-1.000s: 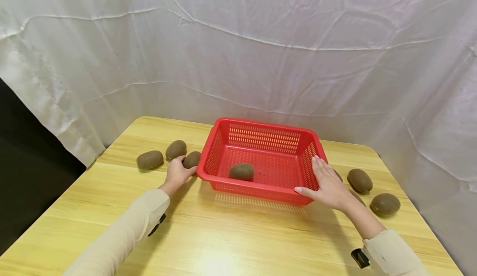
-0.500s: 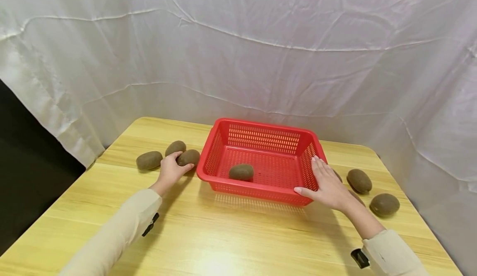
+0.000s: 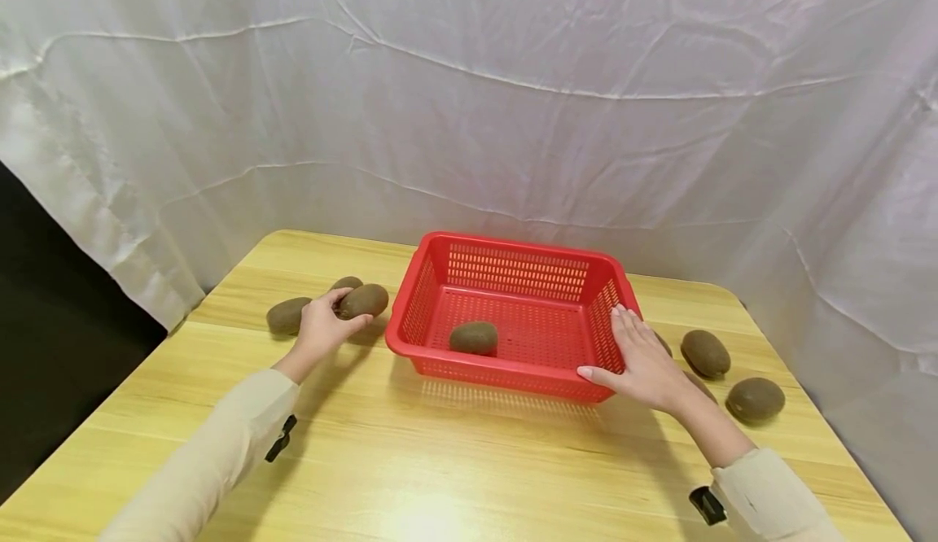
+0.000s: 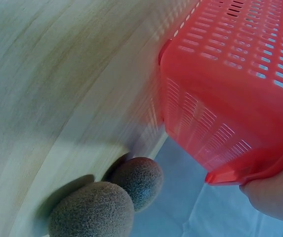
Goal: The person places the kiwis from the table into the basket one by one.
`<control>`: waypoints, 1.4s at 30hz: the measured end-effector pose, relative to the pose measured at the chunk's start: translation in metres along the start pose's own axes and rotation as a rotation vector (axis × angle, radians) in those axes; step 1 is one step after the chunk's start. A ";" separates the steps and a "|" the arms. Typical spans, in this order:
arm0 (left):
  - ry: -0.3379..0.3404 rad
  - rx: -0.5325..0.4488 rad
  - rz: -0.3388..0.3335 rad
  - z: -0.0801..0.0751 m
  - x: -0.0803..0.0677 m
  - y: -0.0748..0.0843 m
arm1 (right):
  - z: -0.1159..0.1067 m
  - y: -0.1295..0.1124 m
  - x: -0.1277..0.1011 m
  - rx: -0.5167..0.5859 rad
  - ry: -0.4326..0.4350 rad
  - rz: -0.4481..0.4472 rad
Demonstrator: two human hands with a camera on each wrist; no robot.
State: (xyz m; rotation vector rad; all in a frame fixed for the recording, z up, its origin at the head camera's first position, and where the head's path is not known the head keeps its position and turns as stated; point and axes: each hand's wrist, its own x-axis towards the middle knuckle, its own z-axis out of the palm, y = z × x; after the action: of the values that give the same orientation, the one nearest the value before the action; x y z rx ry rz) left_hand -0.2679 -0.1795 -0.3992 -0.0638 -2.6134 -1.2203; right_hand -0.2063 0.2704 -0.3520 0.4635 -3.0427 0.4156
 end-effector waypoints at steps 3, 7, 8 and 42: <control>-0.001 -0.007 -0.001 -0.004 -0.001 0.000 | 0.000 0.000 0.000 -0.005 0.002 -0.003; -0.001 -0.035 -0.016 -0.009 0.000 0.001 | 0.000 0.001 0.001 -0.009 0.003 -0.006; -0.002 -0.048 -0.020 -0.011 0.000 0.001 | 0.000 0.001 0.001 -0.010 0.004 -0.007; 0.031 -0.122 -0.017 -0.021 0.012 0.041 | -0.001 0.000 0.000 -0.005 0.006 -0.014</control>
State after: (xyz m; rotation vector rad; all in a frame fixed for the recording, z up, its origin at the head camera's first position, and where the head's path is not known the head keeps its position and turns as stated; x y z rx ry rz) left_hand -0.2693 -0.1698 -0.3527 -0.0447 -2.5159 -1.3742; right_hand -0.2059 0.2704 -0.3515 0.4815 -3.0319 0.4082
